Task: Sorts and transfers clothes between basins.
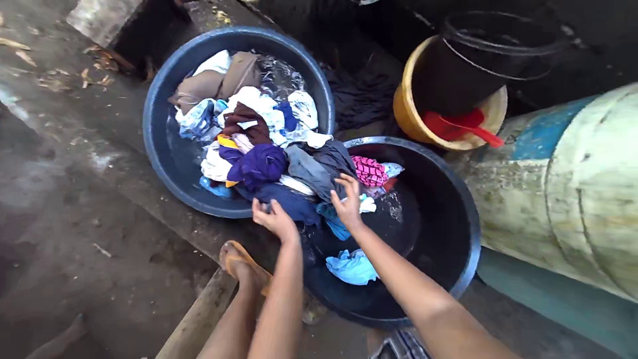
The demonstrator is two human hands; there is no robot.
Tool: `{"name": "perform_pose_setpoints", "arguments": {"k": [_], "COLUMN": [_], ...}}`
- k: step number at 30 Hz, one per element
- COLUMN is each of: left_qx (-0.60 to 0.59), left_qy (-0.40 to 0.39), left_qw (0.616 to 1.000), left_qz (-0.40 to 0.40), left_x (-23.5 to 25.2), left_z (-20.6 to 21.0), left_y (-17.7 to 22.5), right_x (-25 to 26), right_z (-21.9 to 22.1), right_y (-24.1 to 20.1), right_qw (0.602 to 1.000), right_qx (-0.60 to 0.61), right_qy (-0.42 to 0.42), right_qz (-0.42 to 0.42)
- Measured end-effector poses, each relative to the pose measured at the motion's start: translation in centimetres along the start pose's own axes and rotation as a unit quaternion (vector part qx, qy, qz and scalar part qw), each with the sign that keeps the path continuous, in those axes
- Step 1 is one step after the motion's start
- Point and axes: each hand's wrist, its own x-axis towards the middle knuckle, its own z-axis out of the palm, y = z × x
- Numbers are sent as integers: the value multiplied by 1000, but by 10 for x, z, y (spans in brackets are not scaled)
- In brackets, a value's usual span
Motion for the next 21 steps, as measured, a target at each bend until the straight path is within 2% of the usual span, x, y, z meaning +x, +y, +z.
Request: {"name": "perform_pose_setpoints", "arguments": {"k": [2, 4, 6, 7, 9, 12, 15, 18, 21], "left_qx": [7, 1, -8, -13, -24, -14, -16, 5, -48], "left_qy": [-47, -93, -99, -101, -135, -234, -305, -345, -356], "left_qw": [998, 983, 960, 953, 952, 932, 901, 897, 891], "left_qz": [-32, -157, -263, -284, -275, -277, -307, -277, -277], "left_x": [-73, -121, -130, -123, -96, -56, -33, -34, -57], "left_z": [9, 15, 19, 22, 30, 48, 93, 124, 110], "left_y": [-11, -27, -47, -57, -71, -88, -96, -76, -51], "right_x": [-13, -4, 22, 38, 72, 90, 82, 70, 47], "right_z": [-44, -86, -118, -131, -142, -126, -89, -64, -57], "right_y": [38, 66, 92, 107, 135, 162, 172, 149, 112], "right_qw": [996, 988, 980, 974, 960, 925, 906, 915, 918], "right_qx": [-46, -91, -95, -74, 10, 116, 177, 186, 220], "right_qy": [29, 31, 13, 3, 4, -8, -12, -13, -56], "right_qz": [65, 119, 177, 212, 279, 362, 384, 358, 326]}}
